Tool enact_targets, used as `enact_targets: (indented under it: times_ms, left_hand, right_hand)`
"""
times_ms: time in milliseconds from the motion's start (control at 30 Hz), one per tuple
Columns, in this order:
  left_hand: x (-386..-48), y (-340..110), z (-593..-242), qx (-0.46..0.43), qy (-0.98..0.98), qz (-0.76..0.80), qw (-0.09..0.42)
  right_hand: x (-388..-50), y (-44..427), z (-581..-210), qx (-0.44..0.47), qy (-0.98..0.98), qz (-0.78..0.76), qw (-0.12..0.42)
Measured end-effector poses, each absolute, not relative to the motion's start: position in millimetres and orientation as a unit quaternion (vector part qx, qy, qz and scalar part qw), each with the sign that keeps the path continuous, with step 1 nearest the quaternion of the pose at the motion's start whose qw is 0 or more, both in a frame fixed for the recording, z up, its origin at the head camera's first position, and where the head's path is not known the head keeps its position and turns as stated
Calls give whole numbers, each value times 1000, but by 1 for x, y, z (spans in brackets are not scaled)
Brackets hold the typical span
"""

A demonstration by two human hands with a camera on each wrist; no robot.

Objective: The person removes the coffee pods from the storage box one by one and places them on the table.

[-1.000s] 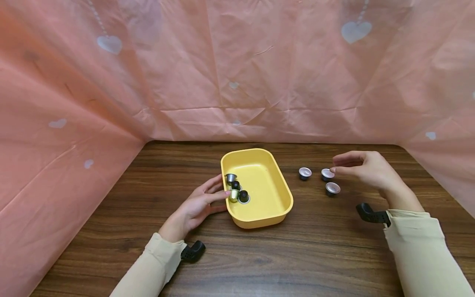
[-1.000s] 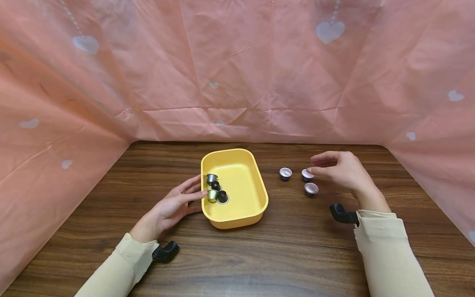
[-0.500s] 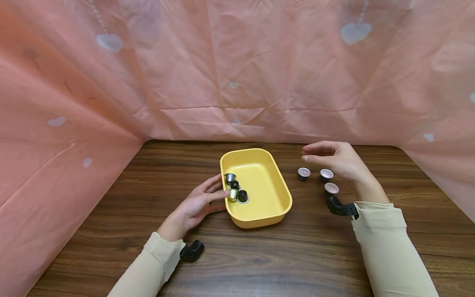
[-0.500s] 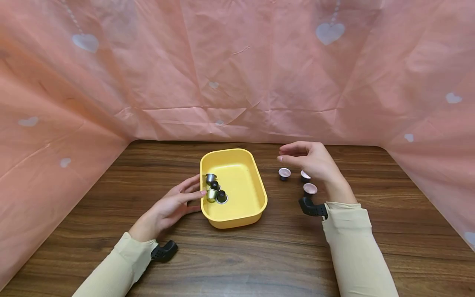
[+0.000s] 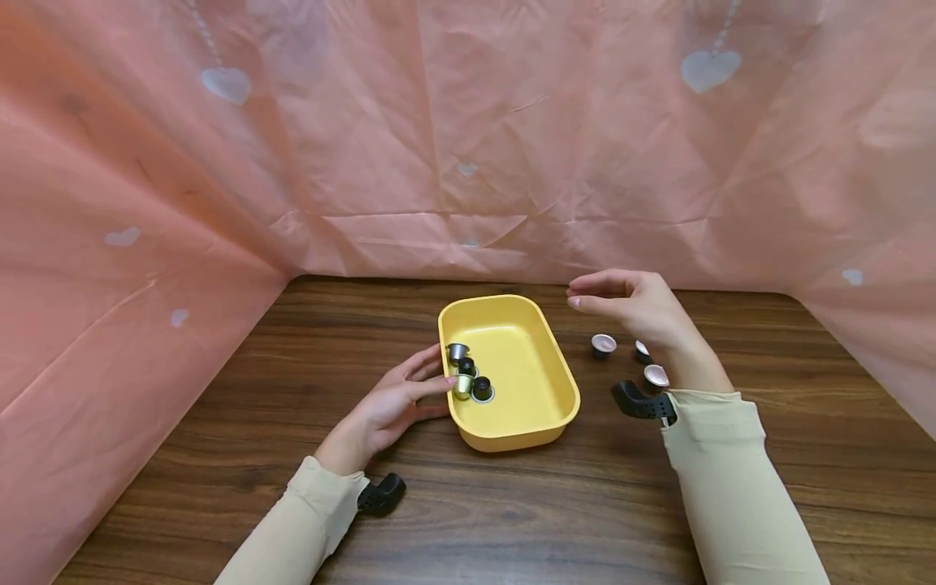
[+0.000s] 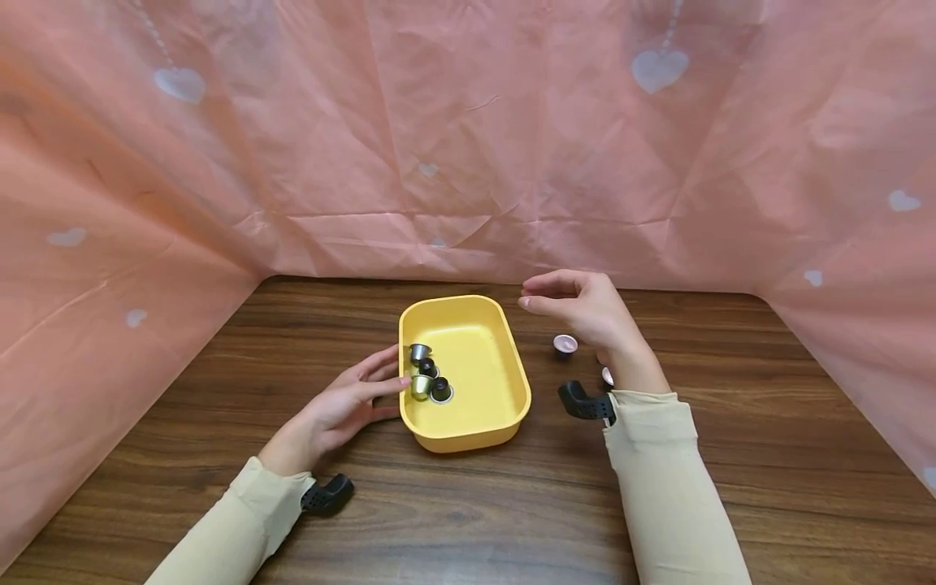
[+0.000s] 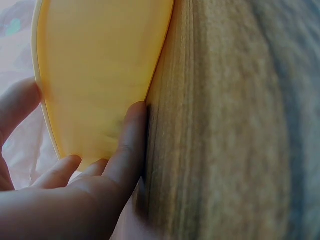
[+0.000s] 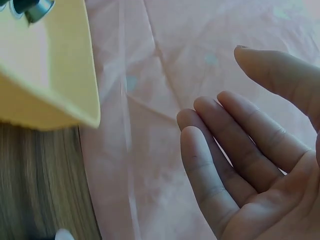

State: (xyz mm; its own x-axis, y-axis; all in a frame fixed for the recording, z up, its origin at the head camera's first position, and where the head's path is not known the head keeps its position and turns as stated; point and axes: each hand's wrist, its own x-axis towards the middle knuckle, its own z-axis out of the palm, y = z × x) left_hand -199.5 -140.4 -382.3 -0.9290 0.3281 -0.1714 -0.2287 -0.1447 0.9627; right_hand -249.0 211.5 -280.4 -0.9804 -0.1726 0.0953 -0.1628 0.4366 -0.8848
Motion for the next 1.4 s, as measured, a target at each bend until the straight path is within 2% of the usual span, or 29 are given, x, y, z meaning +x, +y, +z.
enact_targets:
  times_ms: [333,1133,1400]
  left_hand:
    - [-200,-134,-383,41,625,757,183]
    - [-199,-125,-381,42,623,760,180]
    - [-199,-121,-382,38,620,762,180]
  right_hand:
    - [-260,173,-275,-118,842,-526,27]
    - [-284,114,-280,-156,868,-468,60]
    - [-287,100,-285,-140,874,-458,87]
